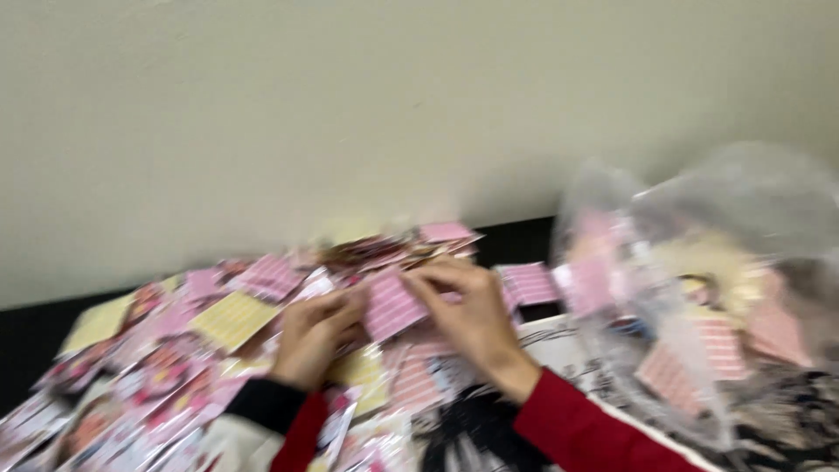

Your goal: Picking up small square paper items from a pile and placing them into a plastic bag for packaging.

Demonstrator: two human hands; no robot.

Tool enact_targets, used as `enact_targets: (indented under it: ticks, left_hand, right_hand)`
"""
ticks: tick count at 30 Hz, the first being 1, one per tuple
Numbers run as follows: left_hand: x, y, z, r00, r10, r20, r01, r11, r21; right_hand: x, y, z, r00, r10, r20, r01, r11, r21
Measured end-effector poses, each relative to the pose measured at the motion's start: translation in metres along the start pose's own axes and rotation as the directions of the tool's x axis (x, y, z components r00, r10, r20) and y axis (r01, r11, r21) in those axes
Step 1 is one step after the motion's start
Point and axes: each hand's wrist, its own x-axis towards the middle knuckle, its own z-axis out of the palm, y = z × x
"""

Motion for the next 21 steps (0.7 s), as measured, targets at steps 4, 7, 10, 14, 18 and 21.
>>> enact_targets:
  ticks: [4, 7, 10, 14, 18, 21]
  left_hand:
    - [-0.029, 0.041, 0.026, 0.999, -0.024, 0.036, 0.029, 0.984, -0.174]
    - [-0.032, 0.050, 0.033, 0.998, -0.047, -0.030, 0.043, 0.990, -0.132]
    - [-0.034, 0.052, 0.039, 0.998, -0.040, -0.048, 0.037, 0.997, -0.070]
    - [-0.033, 0.053, 0.042, 0.992, -0.067, -0.110, 0.058, 0.995, -0.082]
    - [-0.037, 0.058, 0.050, 0.987, -0.074, -0.146, 0.065, 0.996, -0.066]
    - [-0.038, 0.053, 0.048, 0.989, -0.029, -0.147, 0.022, 0.998, -0.053]
  right_hand:
    - [0.033, -0.028, -0.061, 0.994, -0.094, 0.051, 0.098, 0.992, -0.083]
    - [0.062, -0.065, -0.139, 0.979, 0.181, 0.095, -0.165, 0.974, -0.156]
    - [0.072, -0.099, -0.233, 0.886, 0.435, 0.157, -0.374, 0.874, -0.311]
    - [0.062, -0.088, -0.324, 0.775, 0.608, 0.173, -0.361, 0.650, -0.669]
    - [0.055, -0.051, -0.344, 0.481, 0.875, 0.047, -0.543, 0.339, -0.768]
    - [0.056, -0.010, -0.330, 0.476, 0.879, 0.026, -0.429, 0.259, -0.865]
